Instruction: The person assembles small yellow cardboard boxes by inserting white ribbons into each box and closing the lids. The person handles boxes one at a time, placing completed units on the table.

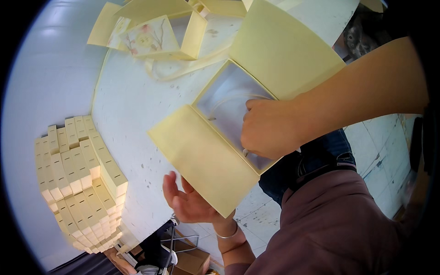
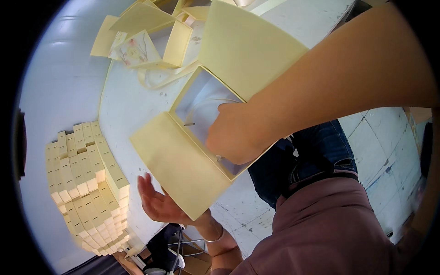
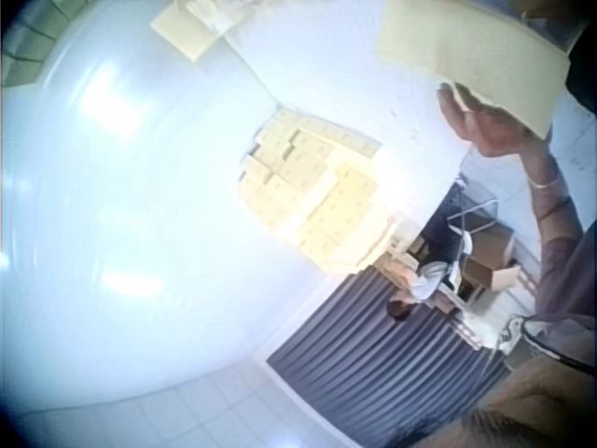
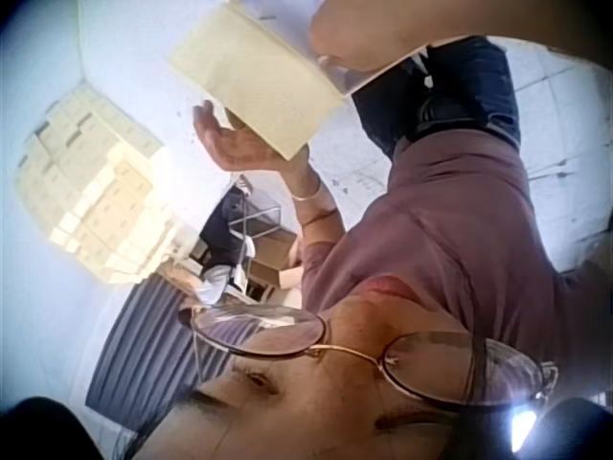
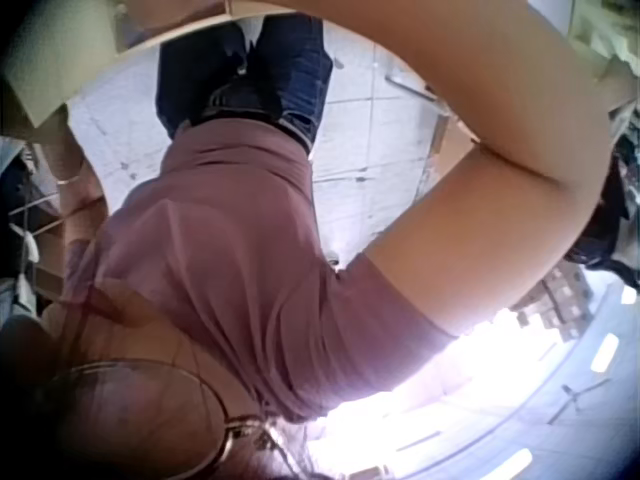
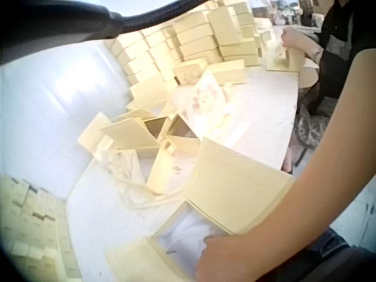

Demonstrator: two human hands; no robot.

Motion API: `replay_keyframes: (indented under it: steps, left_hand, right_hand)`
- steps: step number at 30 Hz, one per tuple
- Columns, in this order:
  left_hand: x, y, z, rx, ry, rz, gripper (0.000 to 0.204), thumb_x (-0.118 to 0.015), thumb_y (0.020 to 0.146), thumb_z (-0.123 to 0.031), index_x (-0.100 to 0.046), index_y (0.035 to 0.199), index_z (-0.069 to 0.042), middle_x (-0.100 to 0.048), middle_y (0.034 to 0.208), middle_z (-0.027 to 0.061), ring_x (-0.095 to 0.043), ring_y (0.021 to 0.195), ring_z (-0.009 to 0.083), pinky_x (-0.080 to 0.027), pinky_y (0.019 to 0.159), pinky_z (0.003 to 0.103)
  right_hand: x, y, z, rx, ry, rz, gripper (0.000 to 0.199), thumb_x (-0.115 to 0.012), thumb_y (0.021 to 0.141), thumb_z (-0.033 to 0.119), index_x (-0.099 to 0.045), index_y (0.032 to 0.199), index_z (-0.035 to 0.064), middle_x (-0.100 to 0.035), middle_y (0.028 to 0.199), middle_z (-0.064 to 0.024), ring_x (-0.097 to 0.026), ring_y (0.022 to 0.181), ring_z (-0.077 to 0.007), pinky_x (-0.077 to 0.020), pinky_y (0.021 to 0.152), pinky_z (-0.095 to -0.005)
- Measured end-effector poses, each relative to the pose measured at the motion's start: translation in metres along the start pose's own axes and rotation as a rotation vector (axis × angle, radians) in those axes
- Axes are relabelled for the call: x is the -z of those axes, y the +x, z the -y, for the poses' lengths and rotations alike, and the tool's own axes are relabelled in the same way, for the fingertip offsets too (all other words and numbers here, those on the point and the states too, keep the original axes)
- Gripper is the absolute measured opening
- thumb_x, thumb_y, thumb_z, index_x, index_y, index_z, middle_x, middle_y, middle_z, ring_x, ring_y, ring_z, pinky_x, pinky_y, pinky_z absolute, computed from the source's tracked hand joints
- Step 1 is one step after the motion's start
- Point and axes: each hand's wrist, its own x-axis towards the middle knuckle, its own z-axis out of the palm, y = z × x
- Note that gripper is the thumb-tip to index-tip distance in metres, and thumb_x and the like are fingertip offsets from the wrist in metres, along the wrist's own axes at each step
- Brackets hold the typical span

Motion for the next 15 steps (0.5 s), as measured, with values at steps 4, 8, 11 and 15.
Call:
replay_keyframes:
  steps: [4, 8, 11, 15]
  left_hand:
    - [-0.004, -0.033, 0.002, 0.177, 0.132, 0.028, 0.044, -0.061, 0.081, -0.01, -0.044, 0.12, 0.0, -0.046, 0.126, 0.0137, -0.051, 0.107, 0.0221, -0.044, 0.084, 0.032]
    - [0.0, -0.054, -0.008, 0.338, 0.034, 0.4, 0.026, -0.063, 0.077, 0.002, -0.06, 0.102, 0.002, -0.06, 0.104, 0.0094, -0.058, 0.091, 0.0199, -0.045, 0.082, 0.033]
    - [-0.003, -0.055, -0.01, 0.342, 0.079, 0.428, 0.025, -0.064, 0.076, 0.003, -0.061, 0.101, 0.002, -0.062, 0.101, 0.0101, -0.059, 0.089, 0.0223, -0.046, 0.081, 0.033]
    - [-0.011, -0.052, 0.002, 0.291, 0.116, 0.37, 0.027, -0.065, 0.076, 0.001, -0.061, 0.103, 0.001, -0.062, 0.1, 0.0126, -0.059, 0.092, 0.0252, -0.045, 0.082, 0.033]
  right_hand:
    - [0.001, 0.003, 0.0, 0.063, -0.104, 0.065, 0.008, -0.064, 0.066, 0.013, -0.067, 0.066, 0.0067, -0.062, 0.068, -0.0088, -0.058, 0.072, -0.0239, -0.0357, 0.075, -0.0343]
    - [0.002, 0.005, 0.0, 0.118, -0.145, 0.073, 0.01, -0.065, 0.066, 0.016, -0.068, 0.068, 0.0069, -0.062, 0.069, -0.0069, -0.057, 0.074, -0.023, -0.0355, 0.076, -0.0341]
    - [0.0, 0.008, -0.001, 0.116, -0.156, 0.086, 0.011, -0.065, 0.067, 0.017, -0.068, 0.069, 0.0072, -0.061, 0.068, -0.0066, -0.058, 0.075, -0.0229, -0.0357, 0.076, -0.0342]
    - [-0.001, 0.011, -0.003, 0.077, -0.117, 0.107, 0.012, -0.061, 0.073, 0.016, -0.067, 0.077, 0.0065, -0.061, 0.068, -0.0092, -0.059, 0.07, -0.0268, -0.0363, 0.076, -0.0377]
